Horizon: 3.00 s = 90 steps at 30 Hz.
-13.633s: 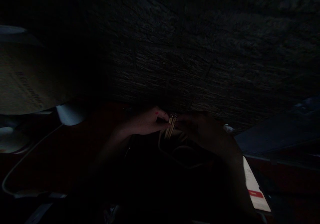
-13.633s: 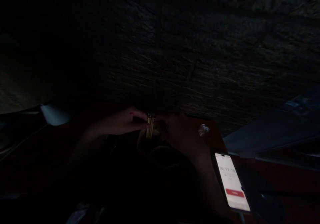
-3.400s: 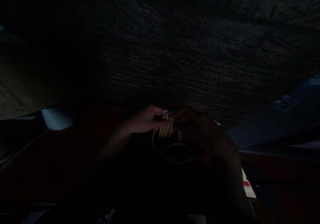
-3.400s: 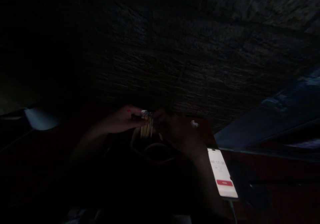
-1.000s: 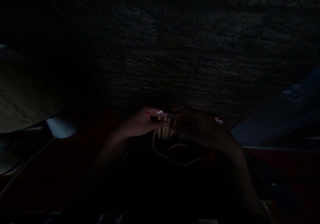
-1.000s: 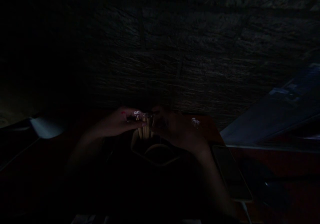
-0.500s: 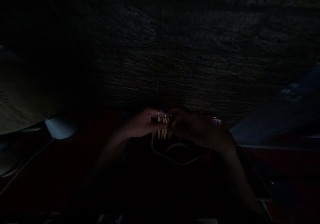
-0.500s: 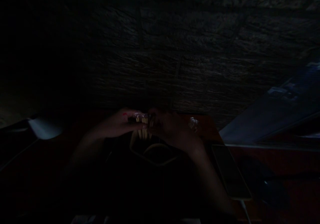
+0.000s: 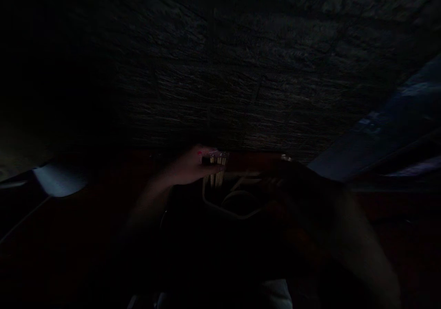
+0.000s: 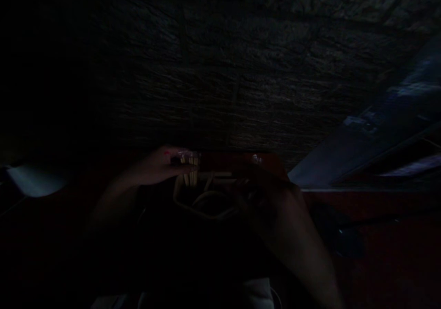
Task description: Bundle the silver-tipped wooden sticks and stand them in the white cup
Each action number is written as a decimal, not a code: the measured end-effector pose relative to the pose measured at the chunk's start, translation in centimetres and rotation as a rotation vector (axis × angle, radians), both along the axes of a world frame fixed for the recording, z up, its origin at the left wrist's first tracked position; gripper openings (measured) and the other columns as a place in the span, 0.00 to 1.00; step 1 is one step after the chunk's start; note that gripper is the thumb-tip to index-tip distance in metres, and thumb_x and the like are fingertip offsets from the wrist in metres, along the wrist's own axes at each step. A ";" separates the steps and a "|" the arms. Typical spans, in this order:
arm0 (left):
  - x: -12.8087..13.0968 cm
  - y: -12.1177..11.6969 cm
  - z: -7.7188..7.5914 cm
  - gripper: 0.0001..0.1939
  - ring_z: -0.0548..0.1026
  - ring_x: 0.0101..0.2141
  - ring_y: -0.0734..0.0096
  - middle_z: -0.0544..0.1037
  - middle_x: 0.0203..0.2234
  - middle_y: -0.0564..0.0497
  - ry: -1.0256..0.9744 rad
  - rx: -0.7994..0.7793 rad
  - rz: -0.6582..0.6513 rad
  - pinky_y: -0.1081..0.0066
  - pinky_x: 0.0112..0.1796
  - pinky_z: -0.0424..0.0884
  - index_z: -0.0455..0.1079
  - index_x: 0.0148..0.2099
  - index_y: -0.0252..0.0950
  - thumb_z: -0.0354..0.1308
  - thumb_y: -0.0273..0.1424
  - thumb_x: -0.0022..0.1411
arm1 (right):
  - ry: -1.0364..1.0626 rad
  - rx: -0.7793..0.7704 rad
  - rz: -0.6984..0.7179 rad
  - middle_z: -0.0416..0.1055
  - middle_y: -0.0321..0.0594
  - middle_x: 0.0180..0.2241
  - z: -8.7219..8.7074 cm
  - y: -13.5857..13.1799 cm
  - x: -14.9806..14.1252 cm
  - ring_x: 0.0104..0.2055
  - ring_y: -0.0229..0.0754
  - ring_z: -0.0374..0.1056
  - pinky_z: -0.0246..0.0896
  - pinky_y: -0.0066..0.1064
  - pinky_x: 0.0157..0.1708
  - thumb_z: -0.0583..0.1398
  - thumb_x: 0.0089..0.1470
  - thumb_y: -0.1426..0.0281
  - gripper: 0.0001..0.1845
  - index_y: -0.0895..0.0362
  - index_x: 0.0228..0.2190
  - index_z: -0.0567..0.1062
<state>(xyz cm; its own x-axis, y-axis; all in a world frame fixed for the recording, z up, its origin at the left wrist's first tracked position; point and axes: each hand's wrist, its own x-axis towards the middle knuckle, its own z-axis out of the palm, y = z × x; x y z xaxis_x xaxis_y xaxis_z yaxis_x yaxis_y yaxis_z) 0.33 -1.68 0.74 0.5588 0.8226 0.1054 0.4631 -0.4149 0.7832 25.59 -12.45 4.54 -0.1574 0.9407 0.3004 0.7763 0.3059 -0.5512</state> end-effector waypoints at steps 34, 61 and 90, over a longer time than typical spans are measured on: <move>-1.2 -1.0 1.5 0.12 0.77 0.40 0.67 0.81 0.38 0.52 0.040 -0.015 -0.031 0.72 0.41 0.70 0.75 0.41 0.35 0.59 0.36 0.59 | -0.124 -0.028 0.094 0.79 0.42 0.39 -0.2 1.5 -2.8 0.37 0.45 0.75 0.67 0.34 0.35 0.58 0.58 0.63 0.12 0.53 0.41 0.79; 0.3 0.1 -0.1 0.09 0.78 0.38 0.68 0.81 0.37 0.48 -0.080 0.041 -0.046 0.71 0.40 0.69 0.75 0.41 0.32 0.59 0.29 0.59 | 0.233 -0.131 0.420 0.77 0.37 0.38 -1.1 8.4 -4.3 0.40 0.41 0.74 0.68 0.32 0.39 0.60 0.57 0.73 0.06 0.54 0.37 0.77; 0.2 0.1 -0.5 0.10 0.75 0.36 0.69 0.79 0.35 0.49 -0.017 0.146 -0.084 0.72 0.38 0.66 0.74 0.42 0.31 0.57 0.31 0.60 | 0.026 -0.232 0.528 0.74 0.36 0.46 -1.4 8.9 -2.9 0.46 0.42 0.71 0.65 0.35 0.46 0.57 0.59 0.71 0.13 0.49 0.45 0.74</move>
<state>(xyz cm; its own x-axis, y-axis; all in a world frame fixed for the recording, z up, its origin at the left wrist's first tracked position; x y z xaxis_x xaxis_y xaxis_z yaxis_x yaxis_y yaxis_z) 0.55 -1.61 0.21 0.6224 0.7480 0.2302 0.4091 -0.5617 0.7191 22.69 -3.53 3.14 -0.6189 0.7784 0.1051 0.5368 0.5168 -0.6669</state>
